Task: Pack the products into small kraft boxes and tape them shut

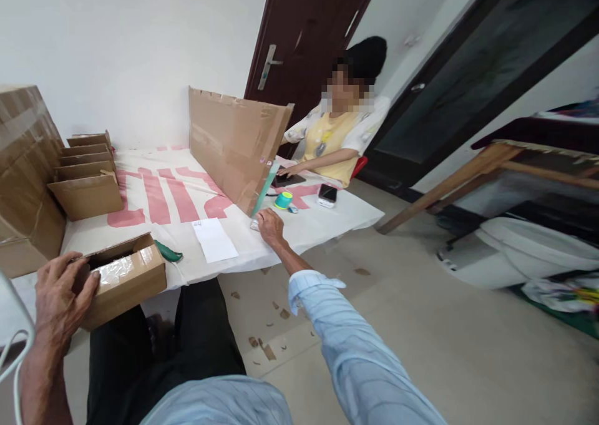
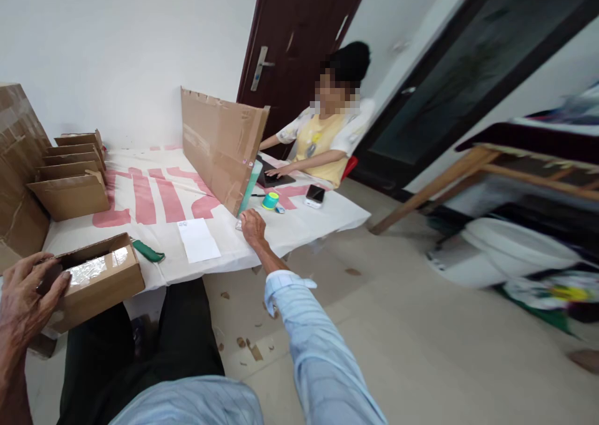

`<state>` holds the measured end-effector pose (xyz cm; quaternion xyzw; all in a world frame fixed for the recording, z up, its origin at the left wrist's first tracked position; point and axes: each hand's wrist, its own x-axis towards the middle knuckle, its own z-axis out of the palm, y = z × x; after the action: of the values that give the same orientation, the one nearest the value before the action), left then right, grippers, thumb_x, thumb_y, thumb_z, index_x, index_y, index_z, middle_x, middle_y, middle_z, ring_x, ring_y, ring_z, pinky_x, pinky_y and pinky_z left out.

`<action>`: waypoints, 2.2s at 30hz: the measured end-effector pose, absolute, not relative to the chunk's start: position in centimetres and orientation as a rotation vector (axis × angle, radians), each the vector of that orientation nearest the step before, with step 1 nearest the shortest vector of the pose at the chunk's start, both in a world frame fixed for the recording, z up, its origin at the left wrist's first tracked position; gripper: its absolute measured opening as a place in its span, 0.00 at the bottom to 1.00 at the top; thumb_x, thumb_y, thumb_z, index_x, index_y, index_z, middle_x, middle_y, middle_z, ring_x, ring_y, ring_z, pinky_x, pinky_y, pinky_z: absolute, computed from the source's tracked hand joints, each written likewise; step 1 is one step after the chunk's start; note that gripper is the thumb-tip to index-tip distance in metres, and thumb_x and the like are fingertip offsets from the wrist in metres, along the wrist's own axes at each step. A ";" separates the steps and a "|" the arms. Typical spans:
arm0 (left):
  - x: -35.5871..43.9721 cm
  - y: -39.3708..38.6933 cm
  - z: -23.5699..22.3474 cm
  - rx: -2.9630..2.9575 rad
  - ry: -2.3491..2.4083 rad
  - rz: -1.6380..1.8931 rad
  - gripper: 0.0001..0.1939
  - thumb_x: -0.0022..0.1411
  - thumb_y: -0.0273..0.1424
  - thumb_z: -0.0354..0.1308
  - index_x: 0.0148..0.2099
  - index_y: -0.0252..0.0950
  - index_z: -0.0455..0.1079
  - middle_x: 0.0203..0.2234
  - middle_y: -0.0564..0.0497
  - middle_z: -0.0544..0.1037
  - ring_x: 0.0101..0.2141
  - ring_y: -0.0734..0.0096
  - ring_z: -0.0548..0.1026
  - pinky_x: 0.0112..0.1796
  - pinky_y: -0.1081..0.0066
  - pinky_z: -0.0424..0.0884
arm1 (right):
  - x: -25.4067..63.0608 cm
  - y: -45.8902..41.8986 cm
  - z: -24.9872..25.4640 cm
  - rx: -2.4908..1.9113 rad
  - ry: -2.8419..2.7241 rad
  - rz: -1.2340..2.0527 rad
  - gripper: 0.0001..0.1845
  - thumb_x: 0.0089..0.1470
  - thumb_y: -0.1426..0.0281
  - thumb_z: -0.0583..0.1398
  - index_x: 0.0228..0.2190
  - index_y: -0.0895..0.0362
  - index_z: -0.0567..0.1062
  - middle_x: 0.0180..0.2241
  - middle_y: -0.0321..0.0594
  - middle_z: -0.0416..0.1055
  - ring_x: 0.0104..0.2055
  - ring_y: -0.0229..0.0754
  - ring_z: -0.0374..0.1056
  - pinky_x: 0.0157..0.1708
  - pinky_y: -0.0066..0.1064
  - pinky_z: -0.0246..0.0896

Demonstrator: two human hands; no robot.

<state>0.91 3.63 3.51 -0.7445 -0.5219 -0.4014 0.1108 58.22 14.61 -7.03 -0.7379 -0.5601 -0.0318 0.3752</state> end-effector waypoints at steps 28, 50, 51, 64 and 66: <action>1.2 2.4 4.0 -2.229 -1.722 -1.266 0.16 0.66 0.45 0.60 0.50 0.42 0.78 0.56 0.41 0.74 0.59 0.47 0.73 0.63 0.45 0.69 | 59.6 14.9 -12.1 -2.013 -1.329 0.060 0.16 0.58 0.57 0.56 0.32 0.55 0.76 0.36 0.52 0.78 0.37 0.50 0.67 0.38 0.38 0.60; -2.1 1.9 2.6 -2.543 -2.240 -1.832 0.61 0.47 0.54 0.76 0.77 0.40 0.58 0.76 0.38 0.60 0.73 0.32 0.59 0.68 0.43 0.63 | 59.0 12.5 -12.6 -2.113 -1.438 -0.096 0.31 0.64 0.64 0.53 0.59 0.72 0.74 0.55 0.76 0.71 0.59 0.70 0.68 0.57 0.58 0.62; -2.2 1.8 2.6 -2.556 -2.247 -1.853 0.63 0.46 0.53 0.77 0.78 0.39 0.56 0.76 0.38 0.58 0.74 0.32 0.58 0.69 0.44 0.62 | 58.5 12.4 -12.3 -2.060 -1.415 -0.149 0.30 0.64 0.64 0.53 0.59 0.71 0.73 0.56 0.75 0.71 0.61 0.69 0.66 0.59 0.58 0.61; -1.8 0.3 1.5 -2.602 -2.157 -1.793 0.69 0.46 0.55 0.78 0.80 0.39 0.49 0.78 0.35 0.51 0.76 0.33 0.50 0.73 0.39 0.51 | 34.8 9.4 1.7 -0.751 -2.158 0.021 0.12 0.71 0.65 0.57 0.46 0.53 0.80 0.46 0.49 0.80 0.50 0.52 0.74 0.53 0.48 0.71; -1.8 -0.1 1.4 -2.591 -2.145 -1.756 0.69 0.46 0.56 0.78 0.80 0.39 0.48 0.78 0.35 0.51 0.76 0.34 0.50 0.73 0.39 0.51 | 32.0 8.2 3.1 -0.628 -2.295 0.066 0.11 0.71 0.66 0.59 0.47 0.53 0.80 0.47 0.49 0.80 0.50 0.51 0.74 0.53 0.47 0.71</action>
<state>-1.77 -0.10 1.40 -0.6468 -0.5353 -0.4384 -0.3208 31.99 8.16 3.06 -0.2449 -0.8952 0.0258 0.3713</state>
